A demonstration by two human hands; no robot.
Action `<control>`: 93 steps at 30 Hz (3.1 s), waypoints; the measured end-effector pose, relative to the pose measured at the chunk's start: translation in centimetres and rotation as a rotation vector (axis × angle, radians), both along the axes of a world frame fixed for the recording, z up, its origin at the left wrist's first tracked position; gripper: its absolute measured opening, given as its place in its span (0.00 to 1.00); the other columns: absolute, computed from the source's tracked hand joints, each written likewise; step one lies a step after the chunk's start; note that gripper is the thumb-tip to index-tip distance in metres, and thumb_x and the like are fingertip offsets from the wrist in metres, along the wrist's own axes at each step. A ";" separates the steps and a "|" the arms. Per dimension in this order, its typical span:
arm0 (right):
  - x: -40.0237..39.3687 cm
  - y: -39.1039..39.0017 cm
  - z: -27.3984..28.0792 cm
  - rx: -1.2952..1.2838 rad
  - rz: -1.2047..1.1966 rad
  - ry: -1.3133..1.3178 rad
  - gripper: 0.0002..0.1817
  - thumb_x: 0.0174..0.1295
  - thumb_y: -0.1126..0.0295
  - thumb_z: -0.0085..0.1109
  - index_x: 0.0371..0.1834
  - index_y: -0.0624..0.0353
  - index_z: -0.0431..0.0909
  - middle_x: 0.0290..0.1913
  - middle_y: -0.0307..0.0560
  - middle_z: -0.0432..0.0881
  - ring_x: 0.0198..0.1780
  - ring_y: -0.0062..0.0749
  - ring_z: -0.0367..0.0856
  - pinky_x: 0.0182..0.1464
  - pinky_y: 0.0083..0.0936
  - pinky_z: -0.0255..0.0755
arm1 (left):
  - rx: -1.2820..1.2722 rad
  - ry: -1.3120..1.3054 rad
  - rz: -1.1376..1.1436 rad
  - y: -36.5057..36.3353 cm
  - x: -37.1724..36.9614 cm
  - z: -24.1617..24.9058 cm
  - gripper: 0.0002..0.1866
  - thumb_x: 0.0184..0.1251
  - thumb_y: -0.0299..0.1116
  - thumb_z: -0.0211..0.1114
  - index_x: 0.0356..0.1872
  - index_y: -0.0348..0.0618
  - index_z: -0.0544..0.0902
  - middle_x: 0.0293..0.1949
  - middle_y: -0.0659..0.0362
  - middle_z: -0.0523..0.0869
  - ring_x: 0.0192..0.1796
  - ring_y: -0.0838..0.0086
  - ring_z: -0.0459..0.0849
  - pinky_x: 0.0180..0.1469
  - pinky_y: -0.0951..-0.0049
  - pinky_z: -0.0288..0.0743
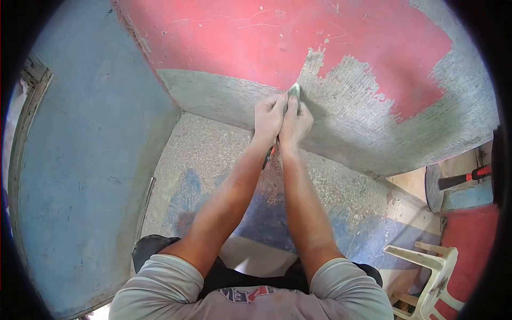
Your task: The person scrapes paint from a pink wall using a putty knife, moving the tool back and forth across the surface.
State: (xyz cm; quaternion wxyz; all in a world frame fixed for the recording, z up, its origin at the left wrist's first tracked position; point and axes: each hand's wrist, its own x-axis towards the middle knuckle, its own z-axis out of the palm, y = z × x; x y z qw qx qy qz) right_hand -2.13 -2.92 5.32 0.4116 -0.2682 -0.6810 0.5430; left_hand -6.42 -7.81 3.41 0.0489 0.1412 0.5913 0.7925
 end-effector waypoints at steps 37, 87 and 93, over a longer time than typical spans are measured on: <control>0.0 1.7 2.0 -0.009 -0.029 0.080 0.23 0.74 0.60 0.59 0.27 0.70 0.80 0.23 0.46 0.77 0.29 0.27 0.72 0.34 0.36 0.67 | -0.048 0.036 -0.013 0.9 1.2 3.6 0.13 0.79 0.34 0.63 0.41 0.32 0.89 0.31 0.65 0.86 0.35 0.84 0.78 0.37 0.75 0.73; 1.1 3.7 11.1 0.082 0.024 0.153 0.20 0.73 0.61 0.57 0.32 0.71 0.81 0.30 0.66 0.83 0.34 0.57 0.83 0.42 0.47 0.73 | 0.262 -0.003 -0.154 3.4 1.5 11.7 0.11 0.80 0.30 0.62 0.47 0.31 0.88 0.37 0.63 0.87 0.38 0.83 0.81 0.39 0.78 0.76; 2.2 2.6 2.8 0.073 -0.020 -0.008 0.19 0.73 0.62 0.56 0.36 0.71 0.81 0.32 0.67 0.83 0.36 0.56 0.84 0.43 0.47 0.73 | 0.157 -0.109 -0.129 2.5 1.9 2.2 0.11 0.79 0.30 0.61 0.43 0.32 0.88 0.34 0.66 0.86 0.37 0.85 0.78 0.39 0.78 0.73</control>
